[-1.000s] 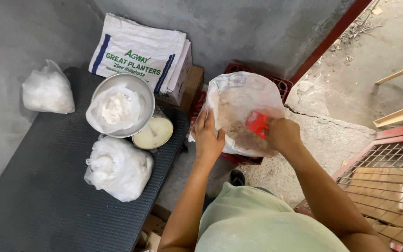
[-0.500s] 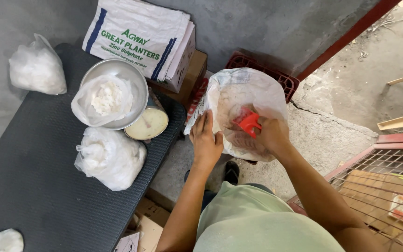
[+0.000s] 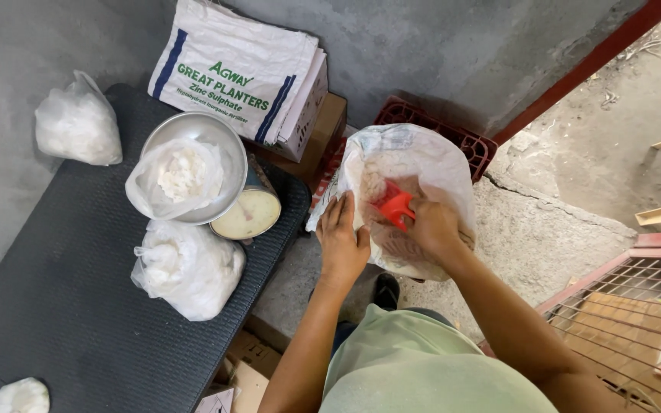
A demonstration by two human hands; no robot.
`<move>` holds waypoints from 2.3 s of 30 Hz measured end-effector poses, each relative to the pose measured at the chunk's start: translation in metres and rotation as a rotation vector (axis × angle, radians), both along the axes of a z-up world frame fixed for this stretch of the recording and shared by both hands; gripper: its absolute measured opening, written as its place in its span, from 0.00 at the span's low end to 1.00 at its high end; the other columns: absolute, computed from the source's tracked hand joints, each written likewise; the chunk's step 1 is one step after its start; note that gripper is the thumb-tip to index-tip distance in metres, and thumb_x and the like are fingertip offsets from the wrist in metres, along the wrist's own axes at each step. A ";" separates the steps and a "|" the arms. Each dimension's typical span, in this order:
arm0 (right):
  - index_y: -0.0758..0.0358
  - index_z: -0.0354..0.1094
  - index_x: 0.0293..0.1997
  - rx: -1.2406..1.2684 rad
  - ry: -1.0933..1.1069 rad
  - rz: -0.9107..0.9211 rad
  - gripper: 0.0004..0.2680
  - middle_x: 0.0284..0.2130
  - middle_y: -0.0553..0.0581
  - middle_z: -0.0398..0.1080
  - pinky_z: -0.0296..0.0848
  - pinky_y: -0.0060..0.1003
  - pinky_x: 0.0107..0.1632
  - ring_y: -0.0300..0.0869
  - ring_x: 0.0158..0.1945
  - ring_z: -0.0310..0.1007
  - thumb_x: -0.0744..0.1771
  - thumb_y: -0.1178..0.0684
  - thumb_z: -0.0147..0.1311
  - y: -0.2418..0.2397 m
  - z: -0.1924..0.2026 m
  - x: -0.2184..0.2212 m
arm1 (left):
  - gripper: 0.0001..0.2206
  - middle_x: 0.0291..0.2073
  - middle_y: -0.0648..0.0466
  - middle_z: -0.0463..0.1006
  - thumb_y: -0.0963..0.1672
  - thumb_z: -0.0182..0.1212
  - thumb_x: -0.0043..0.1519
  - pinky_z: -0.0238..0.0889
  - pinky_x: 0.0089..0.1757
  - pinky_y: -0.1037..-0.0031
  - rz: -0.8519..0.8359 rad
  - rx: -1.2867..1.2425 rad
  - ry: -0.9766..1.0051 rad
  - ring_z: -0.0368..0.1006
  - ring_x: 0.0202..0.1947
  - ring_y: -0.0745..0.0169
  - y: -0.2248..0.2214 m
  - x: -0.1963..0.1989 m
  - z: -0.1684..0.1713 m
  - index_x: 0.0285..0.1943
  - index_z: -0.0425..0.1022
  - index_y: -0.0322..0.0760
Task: The person is weighing a white fertilizer substance and portioning it into small plastic bags.
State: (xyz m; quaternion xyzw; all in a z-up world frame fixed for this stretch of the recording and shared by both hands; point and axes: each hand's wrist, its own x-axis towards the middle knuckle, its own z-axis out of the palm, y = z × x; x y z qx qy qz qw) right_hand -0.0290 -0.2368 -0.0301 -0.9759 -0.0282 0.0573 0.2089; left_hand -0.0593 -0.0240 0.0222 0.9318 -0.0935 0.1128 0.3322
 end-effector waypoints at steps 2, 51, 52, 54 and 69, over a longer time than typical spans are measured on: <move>0.58 0.73 0.44 -0.018 0.017 0.015 0.12 0.32 0.65 0.76 0.74 0.53 0.42 0.58 0.38 0.77 0.64 0.43 0.60 0.004 -0.003 0.007 | 0.35 0.67 0.39 0.68 0.40 0.66 0.53 0.46 0.65 0.47 0.000 -0.003 -0.003 0.58 0.70 0.39 -0.002 0.002 0.001 0.73 0.61 0.29; 0.56 0.78 0.43 0.084 -0.502 0.536 0.11 0.29 0.62 0.76 0.72 0.52 0.35 0.59 0.33 0.76 0.61 0.46 0.65 0.238 0.272 0.074 | 0.28 0.73 0.28 0.55 0.41 0.68 0.59 0.49 0.67 0.59 0.422 -0.376 -0.213 0.52 0.73 0.31 0.250 0.034 0.076 0.70 0.67 0.29; 0.56 0.78 0.43 0.079 -0.497 0.528 0.11 0.29 0.62 0.76 0.72 0.52 0.35 0.59 0.33 0.76 0.61 0.46 0.65 0.253 0.274 0.074 | 0.28 0.73 0.28 0.55 0.41 0.68 0.59 0.49 0.67 0.59 0.414 -0.380 -0.207 0.52 0.73 0.31 0.253 0.036 0.074 0.70 0.67 0.29; 0.55 0.77 0.39 -0.162 -0.412 0.558 0.10 0.30 0.61 0.77 0.74 0.53 0.39 0.58 0.37 0.77 0.62 0.44 0.63 0.283 0.278 0.077 | 0.28 0.71 0.29 0.59 0.41 0.67 0.60 0.51 0.66 0.61 0.371 -0.416 -0.143 0.56 0.72 0.34 0.259 0.040 0.070 0.70 0.66 0.27; 0.57 0.77 0.44 0.049 -0.408 0.351 0.12 0.29 0.64 0.76 0.73 0.52 0.38 0.60 0.34 0.76 0.61 0.45 0.65 0.243 0.271 0.049 | 0.28 0.72 0.35 0.63 0.40 0.66 0.61 0.53 0.67 0.61 0.273 -0.601 -0.224 0.61 0.72 0.40 0.250 0.016 0.099 0.73 0.65 0.31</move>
